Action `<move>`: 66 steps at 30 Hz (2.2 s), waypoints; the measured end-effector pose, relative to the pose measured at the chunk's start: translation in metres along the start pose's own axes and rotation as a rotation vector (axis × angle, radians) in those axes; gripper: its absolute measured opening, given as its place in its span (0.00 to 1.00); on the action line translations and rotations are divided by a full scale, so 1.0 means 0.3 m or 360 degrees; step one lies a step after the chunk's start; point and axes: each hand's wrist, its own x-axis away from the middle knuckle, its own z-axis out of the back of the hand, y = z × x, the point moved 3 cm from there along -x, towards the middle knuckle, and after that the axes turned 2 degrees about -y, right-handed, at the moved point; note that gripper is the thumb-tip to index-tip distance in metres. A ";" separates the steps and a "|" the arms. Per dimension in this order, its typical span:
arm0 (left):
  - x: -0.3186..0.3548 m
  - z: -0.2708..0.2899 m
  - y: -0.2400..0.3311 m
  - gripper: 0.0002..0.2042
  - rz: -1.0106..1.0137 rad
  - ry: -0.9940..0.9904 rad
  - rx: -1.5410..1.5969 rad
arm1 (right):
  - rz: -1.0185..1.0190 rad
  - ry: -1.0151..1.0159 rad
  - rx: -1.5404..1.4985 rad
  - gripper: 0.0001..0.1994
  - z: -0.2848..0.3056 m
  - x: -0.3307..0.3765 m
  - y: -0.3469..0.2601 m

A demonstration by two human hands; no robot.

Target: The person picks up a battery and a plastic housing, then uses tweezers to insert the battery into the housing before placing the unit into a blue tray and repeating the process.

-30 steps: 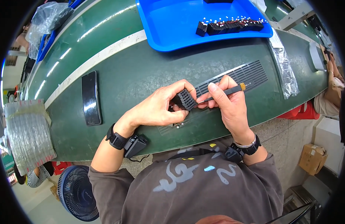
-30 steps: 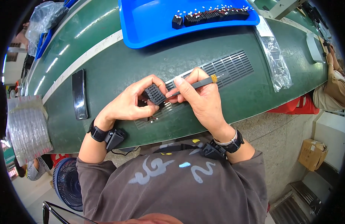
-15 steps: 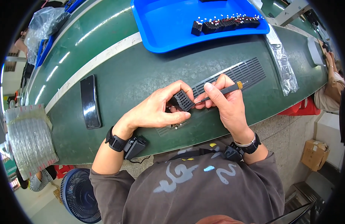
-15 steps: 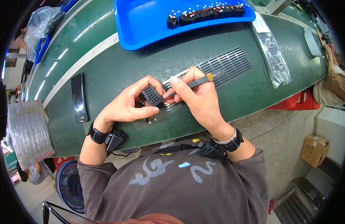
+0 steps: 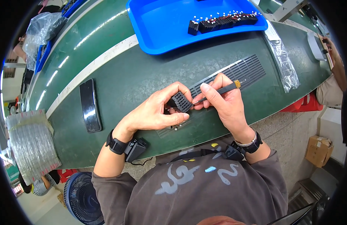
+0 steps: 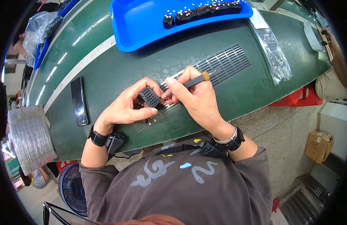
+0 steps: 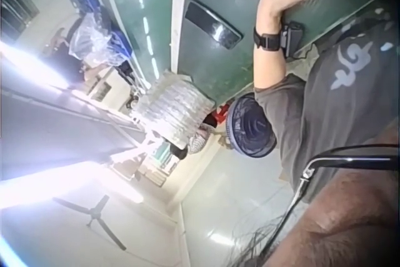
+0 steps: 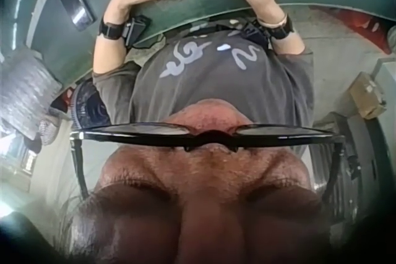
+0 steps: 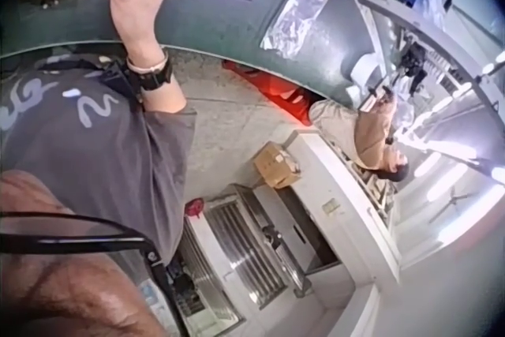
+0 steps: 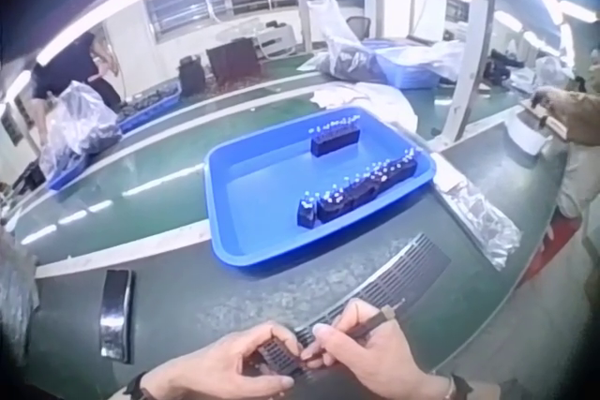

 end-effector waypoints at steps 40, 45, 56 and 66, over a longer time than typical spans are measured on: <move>-0.022 0.016 -0.024 0.20 -0.0443 0.0433 0.0831 | 0.0740 0.0112 0.0760 0.09 -0.080 0.005 0.001; -0.006 0.044 -0.003 0.20 -0.0449 0.0443 0.0773 | 0.1033 0.0156 0.0665 0.08 -0.067 0.011 -0.003; 0.005 0.131 -0.023 0.18 -0.0605 0.0937 0.0671 | 0.1736 -0.0852 0.2063 0.08 -0.239 0.079 0.045; 0.000 0.052 0.000 0.18 -0.0509 0.0542 0.0797 | 0.0285 -0.0115 0.0620 0.09 0.022 0.023 -0.067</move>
